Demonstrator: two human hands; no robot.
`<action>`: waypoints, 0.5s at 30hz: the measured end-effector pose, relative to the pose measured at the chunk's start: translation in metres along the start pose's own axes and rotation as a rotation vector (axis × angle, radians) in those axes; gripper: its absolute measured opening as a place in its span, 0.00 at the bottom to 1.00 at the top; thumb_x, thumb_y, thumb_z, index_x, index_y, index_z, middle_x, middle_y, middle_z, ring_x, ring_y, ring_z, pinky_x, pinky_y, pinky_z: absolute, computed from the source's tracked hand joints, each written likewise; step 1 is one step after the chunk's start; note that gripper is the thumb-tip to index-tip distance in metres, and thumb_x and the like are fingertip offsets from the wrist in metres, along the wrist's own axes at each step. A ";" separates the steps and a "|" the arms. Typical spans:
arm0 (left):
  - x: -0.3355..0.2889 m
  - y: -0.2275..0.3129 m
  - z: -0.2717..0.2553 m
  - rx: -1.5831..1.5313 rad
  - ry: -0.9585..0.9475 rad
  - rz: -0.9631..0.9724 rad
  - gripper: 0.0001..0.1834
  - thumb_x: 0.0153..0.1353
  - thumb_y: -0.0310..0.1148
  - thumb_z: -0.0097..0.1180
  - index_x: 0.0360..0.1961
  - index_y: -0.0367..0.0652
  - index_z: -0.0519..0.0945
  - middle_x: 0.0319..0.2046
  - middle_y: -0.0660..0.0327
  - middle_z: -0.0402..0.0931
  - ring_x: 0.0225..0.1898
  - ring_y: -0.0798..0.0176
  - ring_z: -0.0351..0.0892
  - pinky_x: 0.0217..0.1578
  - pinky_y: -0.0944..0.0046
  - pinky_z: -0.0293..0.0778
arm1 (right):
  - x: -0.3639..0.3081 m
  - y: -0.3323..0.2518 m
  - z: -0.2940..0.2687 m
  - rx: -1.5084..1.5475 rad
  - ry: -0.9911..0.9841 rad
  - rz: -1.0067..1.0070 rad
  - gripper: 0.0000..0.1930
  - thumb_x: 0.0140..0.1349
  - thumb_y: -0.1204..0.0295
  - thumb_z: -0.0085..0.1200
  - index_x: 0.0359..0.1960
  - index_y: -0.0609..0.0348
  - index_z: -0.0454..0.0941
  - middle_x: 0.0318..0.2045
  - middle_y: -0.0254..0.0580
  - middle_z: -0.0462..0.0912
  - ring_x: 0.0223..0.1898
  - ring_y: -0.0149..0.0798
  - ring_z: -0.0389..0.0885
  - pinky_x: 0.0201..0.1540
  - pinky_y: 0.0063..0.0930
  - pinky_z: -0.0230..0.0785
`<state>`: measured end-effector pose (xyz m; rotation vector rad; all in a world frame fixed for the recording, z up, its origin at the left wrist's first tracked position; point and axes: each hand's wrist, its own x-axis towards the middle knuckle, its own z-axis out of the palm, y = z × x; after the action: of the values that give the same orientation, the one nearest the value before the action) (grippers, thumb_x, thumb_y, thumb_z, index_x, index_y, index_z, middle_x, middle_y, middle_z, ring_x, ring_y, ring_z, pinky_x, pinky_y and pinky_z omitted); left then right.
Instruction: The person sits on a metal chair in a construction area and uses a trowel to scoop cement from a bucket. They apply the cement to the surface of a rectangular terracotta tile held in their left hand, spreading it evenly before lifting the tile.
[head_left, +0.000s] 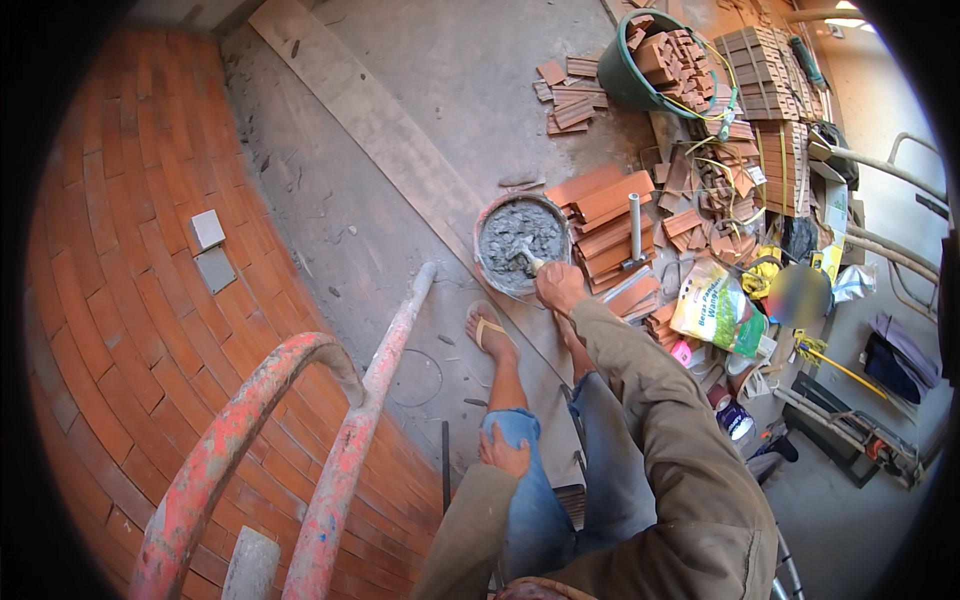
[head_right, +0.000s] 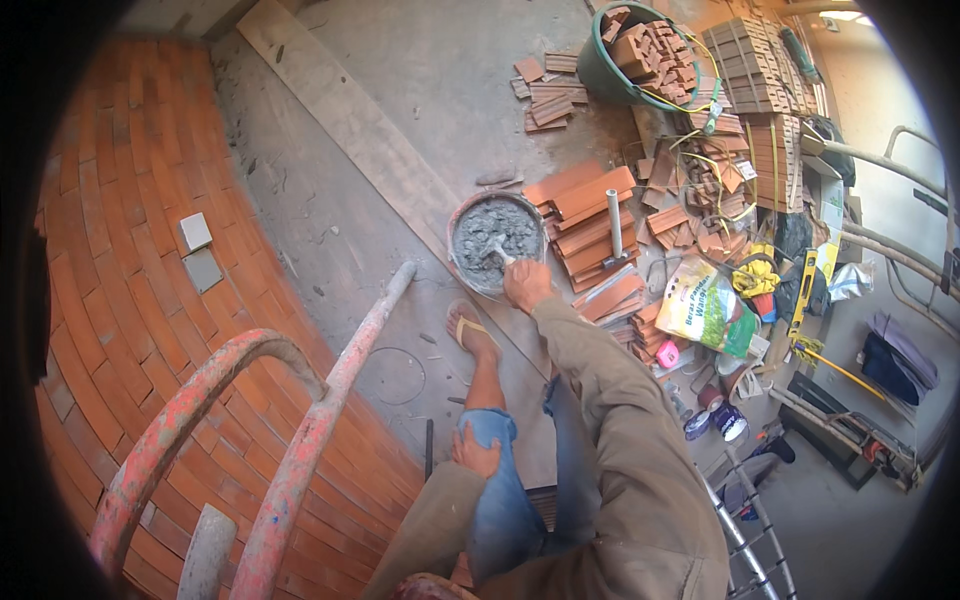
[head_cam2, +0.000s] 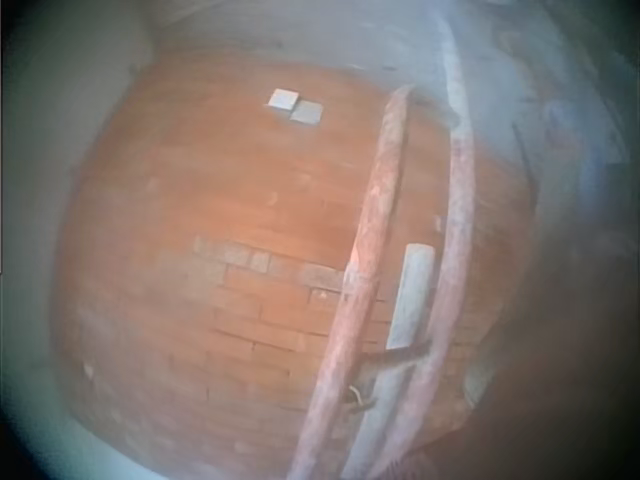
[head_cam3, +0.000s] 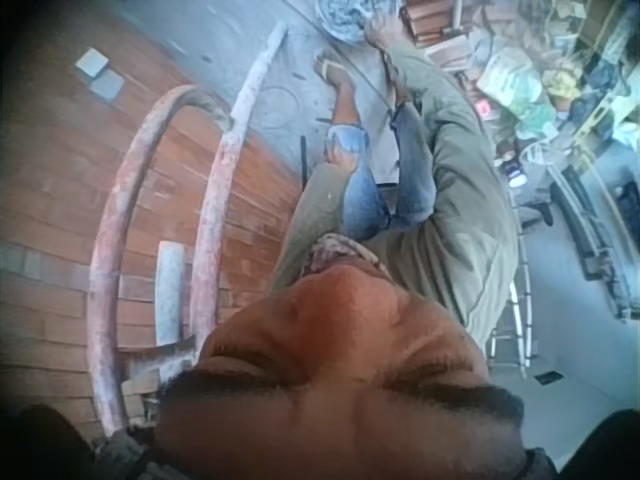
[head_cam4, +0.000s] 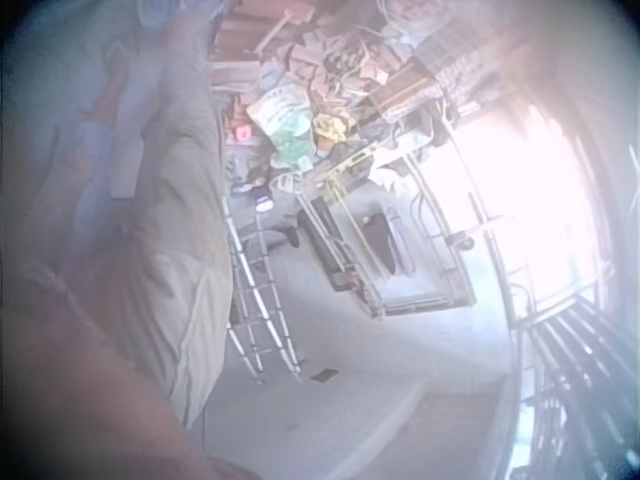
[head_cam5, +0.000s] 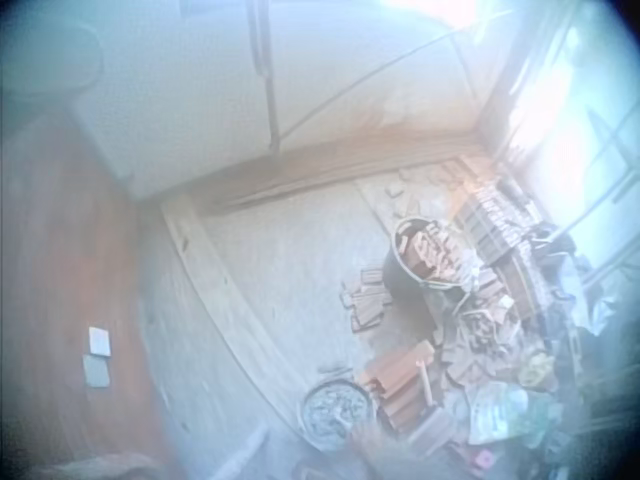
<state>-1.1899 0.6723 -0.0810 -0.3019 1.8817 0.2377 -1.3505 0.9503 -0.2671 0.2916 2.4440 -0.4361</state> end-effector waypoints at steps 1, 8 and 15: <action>0.000 -0.004 0.001 0.012 0.001 -0.005 0.46 0.52 0.44 0.62 0.70 0.41 0.59 0.69 0.35 0.50 0.67 0.29 0.54 0.65 0.37 0.57 | -0.014 -0.005 -0.014 0.078 -0.002 -0.006 0.14 0.61 0.63 0.50 0.24 0.57 0.82 0.30 0.48 0.85 0.31 0.52 0.85 0.31 0.47 0.76; 0.003 0.011 -0.004 0.043 -0.016 -0.016 0.44 0.54 0.44 0.60 0.70 0.42 0.60 0.69 0.37 0.50 0.68 0.31 0.54 0.66 0.38 0.56 | -0.060 0.005 -0.093 0.040 0.043 0.081 0.13 0.58 0.67 0.49 0.35 0.65 0.78 0.28 0.56 0.83 0.29 0.56 0.85 0.31 0.50 0.76; 0.000 0.011 0.025 0.013 0.108 -0.001 0.40 0.53 0.43 0.58 0.67 0.40 0.63 0.69 0.38 0.52 0.67 0.33 0.56 0.62 0.36 0.61 | -0.021 0.003 -0.061 -0.097 0.063 -0.211 0.14 0.66 0.69 0.43 0.48 0.63 0.75 0.28 0.56 0.82 0.27 0.54 0.84 0.26 0.44 0.76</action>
<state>-1.1713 0.6908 -0.0890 -0.3119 1.9886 0.2118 -1.3674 0.9737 -0.2092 0.0058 2.5596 -0.4015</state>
